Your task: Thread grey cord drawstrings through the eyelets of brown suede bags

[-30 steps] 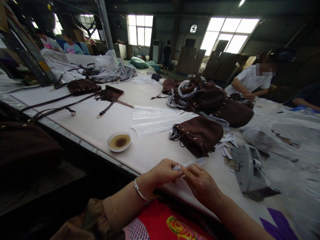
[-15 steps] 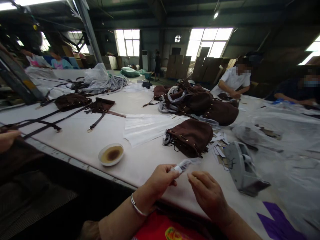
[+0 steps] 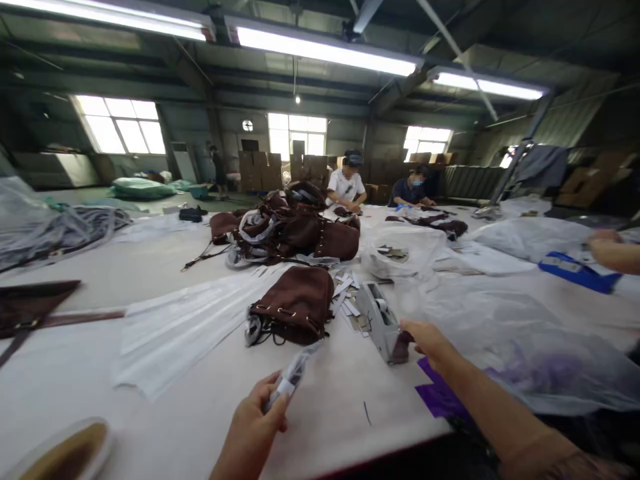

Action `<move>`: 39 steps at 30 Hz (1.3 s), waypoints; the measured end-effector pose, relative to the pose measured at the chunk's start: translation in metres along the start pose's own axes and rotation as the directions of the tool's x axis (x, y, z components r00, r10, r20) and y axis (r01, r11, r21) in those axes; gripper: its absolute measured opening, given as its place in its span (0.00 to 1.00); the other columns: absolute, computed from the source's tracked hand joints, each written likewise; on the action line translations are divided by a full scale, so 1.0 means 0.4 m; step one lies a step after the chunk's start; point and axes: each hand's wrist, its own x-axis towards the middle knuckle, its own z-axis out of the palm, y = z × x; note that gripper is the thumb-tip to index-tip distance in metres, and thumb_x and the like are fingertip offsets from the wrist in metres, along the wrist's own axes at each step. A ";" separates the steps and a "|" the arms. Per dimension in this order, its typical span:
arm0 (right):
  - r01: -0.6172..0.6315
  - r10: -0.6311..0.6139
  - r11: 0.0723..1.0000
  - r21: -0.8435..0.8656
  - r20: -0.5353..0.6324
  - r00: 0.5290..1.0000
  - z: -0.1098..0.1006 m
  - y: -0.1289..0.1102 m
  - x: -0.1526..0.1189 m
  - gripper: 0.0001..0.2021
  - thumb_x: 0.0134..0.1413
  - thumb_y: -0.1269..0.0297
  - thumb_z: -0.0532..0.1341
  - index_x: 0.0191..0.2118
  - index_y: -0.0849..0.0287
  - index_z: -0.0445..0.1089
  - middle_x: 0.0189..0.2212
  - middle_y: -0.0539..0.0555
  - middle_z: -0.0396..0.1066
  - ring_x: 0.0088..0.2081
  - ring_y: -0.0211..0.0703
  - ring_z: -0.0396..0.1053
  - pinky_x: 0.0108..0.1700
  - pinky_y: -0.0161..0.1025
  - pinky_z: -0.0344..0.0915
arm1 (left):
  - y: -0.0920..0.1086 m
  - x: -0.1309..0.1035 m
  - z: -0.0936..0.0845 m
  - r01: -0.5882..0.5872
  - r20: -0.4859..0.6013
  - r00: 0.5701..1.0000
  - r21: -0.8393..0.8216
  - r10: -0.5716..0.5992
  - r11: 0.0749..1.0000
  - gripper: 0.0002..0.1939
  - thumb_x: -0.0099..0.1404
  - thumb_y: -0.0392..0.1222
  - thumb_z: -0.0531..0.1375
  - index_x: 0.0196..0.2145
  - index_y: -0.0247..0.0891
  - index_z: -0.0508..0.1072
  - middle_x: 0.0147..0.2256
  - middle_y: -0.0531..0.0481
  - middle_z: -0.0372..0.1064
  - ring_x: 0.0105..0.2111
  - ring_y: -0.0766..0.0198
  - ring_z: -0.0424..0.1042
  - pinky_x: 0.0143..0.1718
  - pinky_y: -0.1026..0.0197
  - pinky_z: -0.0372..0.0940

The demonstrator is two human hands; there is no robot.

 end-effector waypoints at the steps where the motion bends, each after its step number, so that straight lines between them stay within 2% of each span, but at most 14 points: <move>1: -0.041 0.040 0.999 0.032 0.018 0.999 0.011 0.003 0.001 0.19 0.46 0.48 0.57 0.28 0.59 0.75 0.28 0.59 0.77 0.30 0.47 0.71 0.27 0.39 0.63 | 0.003 -0.002 0.005 0.000 0.000 1.000 0.008 0.000 1.000 0.24 0.49 0.64 0.63 0.18 0.37 0.69 0.51 0.40 0.72 0.40 0.51 0.73 0.36 0.57 0.69; 5: -0.151 0.143 0.979 0.140 0.067 0.988 0.020 -0.009 0.000 0.16 0.39 0.53 0.60 0.27 0.61 0.75 0.29 0.59 0.76 0.30 0.46 0.70 0.26 0.37 0.62 | 0.006 -0.005 0.016 0.005 0.006 1.000 0.024 -0.005 1.000 0.25 0.48 0.65 0.63 0.18 0.38 0.69 0.51 0.41 0.71 0.37 0.53 0.73 0.32 0.58 0.69; 10: -0.102 0.101 0.965 0.240 0.015 0.995 -0.023 -0.023 -0.052 0.15 0.40 0.53 0.62 0.30 0.61 0.75 0.33 0.57 0.76 0.33 0.44 0.69 0.28 0.35 0.61 | 0.001 -0.001 0.015 -0.003 0.004 1.000 0.031 0.002 1.000 0.24 0.49 0.64 0.63 0.19 0.37 0.71 0.51 0.42 0.72 0.36 0.53 0.73 0.34 0.57 0.69; 15: -0.217 0.216 0.883 0.416 0.050 0.975 -0.007 0.028 -0.138 0.17 0.38 0.51 0.65 0.30 0.60 0.71 0.26 0.53 0.71 0.21 0.35 0.61 0.19 0.32 0.47 | 0.005 0.004 0.018 0.012 0.017 1.000 0.052 -0.013 0.999 0.25 0.48 0.65 0.63 0.18 0.38 0.70 0.50 0.42 0.73 0.37 0.52 0.73 0.31 0.58 0.69; 19: -0.185 0.180 0.937 0.297 0.046 0.983 0.023 0.079 -0.134 0.15 0.41 0.50 0.61 0.26 0.58 0.68 0.21 0.50 0.68 0.19 0.35 0.59 0.19 0.33 0.51 | 0.009 0.011 0.023 -0.009 0.043 0.999 0.052 0.007 0.999 0.25 0.49 0.65 0.62 0.18 0.37 0.71 0.53 0.42 0.71 0.38 0.52 0.73 0.32 0.58 0.69; 22: -0.140 0.140 0.979 0.149 0.012 0.990 0.017 0.104 -0.117 0.11 0.40 0.55 0.62 0.19 0.58 0.68 0.14 0.48 0.63 0.18 0.36 0.58 0.20 0.34 0.52 | 0.000 0.016 0.020 -0.044 0.046 0.998 0.022 0.043 0.999 0.23 0.52 0.62 0.62 0.20 0.36 0.73 0.54 0.40 0.70 0.39 0.50 0.73 0.35 0.55 0.70; 24: -0.086 0.084 0.995 0.046 0.057 0.995 0.014 0.106 -0.131 0.10 0.41 0.58 0.62 0.18 0.58 0.69 0.14 0.49 0.64 0.19 0.38 0.59 0.22 0.36 0.54 | -0.009 0.014 0.016 -0.060 0.050 0.997 0.013 0.059 0.998 0.22 0.54 0.60 0.62 0.21 0.36 0.73 0.55 0.39 0.69 0.40 0.50 0.73 0.38 0.54 0.69; 26: 0.042 -0.031 0.998 -0.041 0.224 0.974 0.028 0.087 -0.171 0.11 0.46 0.56 0.62 0.23 0.58 0.72 0.19 0.50 0.68 0.22 0.40 0.62 0.26 0.37 0.57 | -0.014 0.010 0.013 -0.066 0.058 0.996 0.012 0.065 0.998 0.19 0.57 0.55 0.61 0.22 0.35 0.73 0.55 0.39 0.68 0.42 0.51 0.73 0.40 0.55 0.69; 27: 0.114 -0.094 0.993 -0.037 0.347 0.933 0.042 0.066 -0.199 0.13 0.50 0.54 0.61 0.25 0.58 0.73 0.21 0.50 0.69 0.23 0.40 0.63 0.27 0.37 0.59 | -0.015 0.007 0.013 -0.064 0.059 0.996 0.008 0.063 0.998 0.18 0.58 0.53 0.60 0.22 0.35 0.73 0.55 0.40 0.68 0.43 0.52 0.73 0.41 0.56 0.68; 29: 0.221 -0.215 0.974 0.059 0.563 0.798 0.085 0.005 -0.262 0.16 0.56 0.52 0.59 0.27 0.58 0.73 0.23 0.50 0.69 0.25 0.39 0.63 0.30 0.36 0.60 | -0.014 0.001 0.015 -0.065 0.054 0.996 -0.006 0.065 0.998 0.15 0.59 0.49 0.59 0.23 0.35 0.73 0.54 0.40 0.68 0.43 0.54 0.73 0.41 0.58 0.68; 31: 0.267 -0.317 0.947 0.180 0.666 0.675 0.141 -0.074 -0.321 0.16 0.58 0.52 0.58 0.28 0.58 0.73 0.25 0.50 0.69 0.27 0.39 0.63 0.31 0.36 0.61 | -0.011 -0.004 0.020 -0.091 0.038 0.995 -0.008 0.091 0.996 0.13 0.59 0.46 0.59 0.23 0.36 0.72 0.54 0.40 0.68 0.44 0.55 0.73 0.42 0.59 0.67; 32: 0.273 -0.359 0.933 0.235 0.675 0.644 0.171 -0.115 -0.345 0.16 0.58 0.52 0.59 0.28 0.58 0.73 0.25 0.50 0.69 0.27 0.39 0.63 0.31 0.35 0.60 | -0.010 -0.007 0.022 -0.114 0.026 0.993 0.003 0.114 0.993 0.12 0.59 0.45 0.59 0.23 0.36 0.72 0.53 0.41 0.68 0.45 0.56 0.73 0.44 0.59 0.67; 35: 0.246 -0.412 0.909 0.336 0.645 0.644 0.255 -0.210 -0.384 0.16 0.58 0.53 0.59 0.26 0.59 0.73 0.23 0.49 0.68 0.26 0.37 0.62 0.30 0.34 0.60 | -0.011 -0.017 0.029 -0.188 -0.022 0.982 0.067 0.190 0.980 0.09 0.60 0.40 0.60 0.24 0.36 0.73 0.52 0.42 0.69 0.49 0.56 0.71 0.51 0.57 0.64; 39: 0.238 -0.377 0.923 0.303 0.582 0.721 0.327 -0.237 -0.389 0.18 0.56 0.51 0.59 0.24 0.59 0.71 0.20 0.49 0.67 0.24 0.38 0.61 0.28 0.35 0.58 | -0.025 -0.026 0.033 -0.268 -0.092 0.955 0.129 0.281 0.955 0.04 0.60 0.37 0.61 0.29 0.36 0.75 0.51 0.39 0.68 0.52 0.55 0.69 0.55 0.53 0.62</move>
